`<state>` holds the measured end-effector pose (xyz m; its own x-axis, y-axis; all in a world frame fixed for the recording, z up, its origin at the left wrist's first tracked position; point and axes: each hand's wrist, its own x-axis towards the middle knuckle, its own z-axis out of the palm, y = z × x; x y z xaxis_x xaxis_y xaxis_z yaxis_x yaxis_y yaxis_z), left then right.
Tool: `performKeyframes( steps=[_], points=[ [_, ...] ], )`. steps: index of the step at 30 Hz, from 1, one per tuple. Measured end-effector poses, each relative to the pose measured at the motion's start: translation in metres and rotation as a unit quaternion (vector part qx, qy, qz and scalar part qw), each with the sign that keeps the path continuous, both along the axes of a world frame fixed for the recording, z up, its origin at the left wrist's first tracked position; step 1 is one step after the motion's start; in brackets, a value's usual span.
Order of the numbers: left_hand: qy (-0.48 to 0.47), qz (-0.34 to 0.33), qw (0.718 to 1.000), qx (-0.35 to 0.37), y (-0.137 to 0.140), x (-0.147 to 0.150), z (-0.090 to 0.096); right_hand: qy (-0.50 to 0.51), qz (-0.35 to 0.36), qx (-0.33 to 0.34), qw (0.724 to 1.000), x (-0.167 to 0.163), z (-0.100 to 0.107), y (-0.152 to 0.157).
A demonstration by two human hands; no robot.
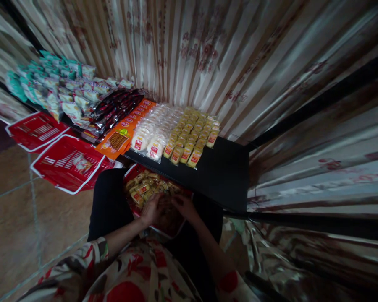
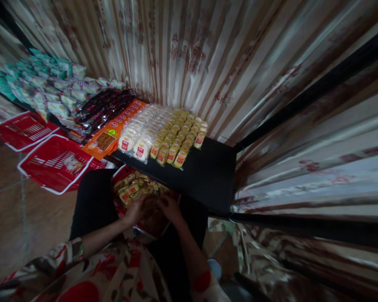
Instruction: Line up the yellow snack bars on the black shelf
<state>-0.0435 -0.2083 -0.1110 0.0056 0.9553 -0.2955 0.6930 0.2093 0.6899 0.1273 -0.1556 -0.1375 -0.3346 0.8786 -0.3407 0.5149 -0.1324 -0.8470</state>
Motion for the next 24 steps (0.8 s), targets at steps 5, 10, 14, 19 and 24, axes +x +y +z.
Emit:
performKeyframes(
  steps=[5,10,14,19,24],
  points=[
    [-0.073,-0.022,0.996,0.040,0.012,-0.017,0.020,0.068,-0.094,-0.066,0.991,0.003,0.013,-0.002],
    [-0.146,-0.068,0.987,0.027,0.021,-0.025,0.044,0.178,-0.175,-0.210,0.945,0.005,0.024,-0.009],
    [-0.157,-0.078,0.984,0.021,0.029,-0.022,0.056,0.243,-0.184,-0.271,0.913,0.007,0.033,-0.010],
    [-0.146,-0.059,0.987,0.025,0.043,-0.012,0.064,0.268,-0.203,-0.252,0.907,0.007,0.043,-0.008],
    [-0.211,-0.011,0.977,0.008,0.059,0.000,0.078,0.192,-0.173,-0.129,0.957,0.011,0.057,-0.009]
  ],
)
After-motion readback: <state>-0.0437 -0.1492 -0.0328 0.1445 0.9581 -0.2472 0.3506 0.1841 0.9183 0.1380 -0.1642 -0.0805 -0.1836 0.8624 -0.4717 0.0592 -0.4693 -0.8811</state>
